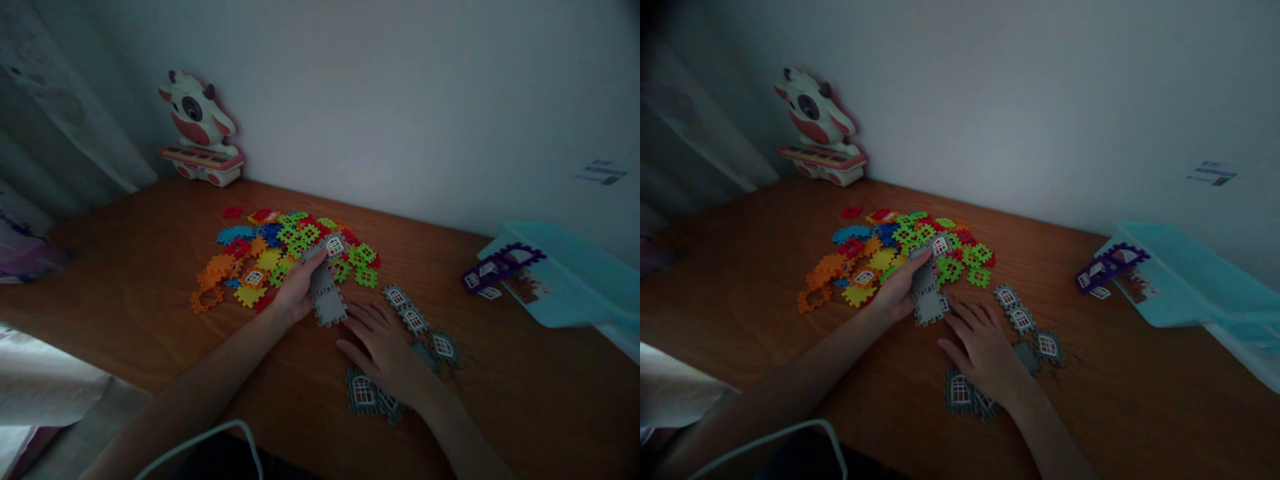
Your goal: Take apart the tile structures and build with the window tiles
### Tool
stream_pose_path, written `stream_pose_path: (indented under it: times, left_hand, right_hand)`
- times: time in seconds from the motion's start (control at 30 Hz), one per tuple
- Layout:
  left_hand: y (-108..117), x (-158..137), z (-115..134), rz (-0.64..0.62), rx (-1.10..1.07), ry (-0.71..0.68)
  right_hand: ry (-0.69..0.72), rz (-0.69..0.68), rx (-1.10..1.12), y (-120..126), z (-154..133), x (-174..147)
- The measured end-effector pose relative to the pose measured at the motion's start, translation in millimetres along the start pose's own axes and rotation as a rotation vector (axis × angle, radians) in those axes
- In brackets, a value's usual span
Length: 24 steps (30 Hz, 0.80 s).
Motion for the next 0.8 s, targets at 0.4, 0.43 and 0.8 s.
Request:
stream_pose_path:
  times: [0.4,0.43,0.8]
  left_hand:
    - [-2.8,-3.9,-12.3,-0.117,0.02,0.071]
    - [-2.4,-3.7,-12.9,-0.115,0.026,0.071]
    - [-6.5,-8.6,-17.9,-0.137,0.056,0.059]
  right_hand:
    - [-0.207,0.064,0.219,-2.1,18.1,-3.1]
    - [-0.246,0.072,0.251,-3.0,18.9,-3.2]
    - [-0.742,0.285,0.886,0.0,44.5,-3.8]
Point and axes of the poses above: each hand's wrist, its own x-axis towards the middle knuckle, its own y-axis out of the back of the hand, z = x × y, the point moved 3 cm from there along x, towards the middle knuckle, and after that the axes turned 5 degrees about -y, right-handed, at the moved point
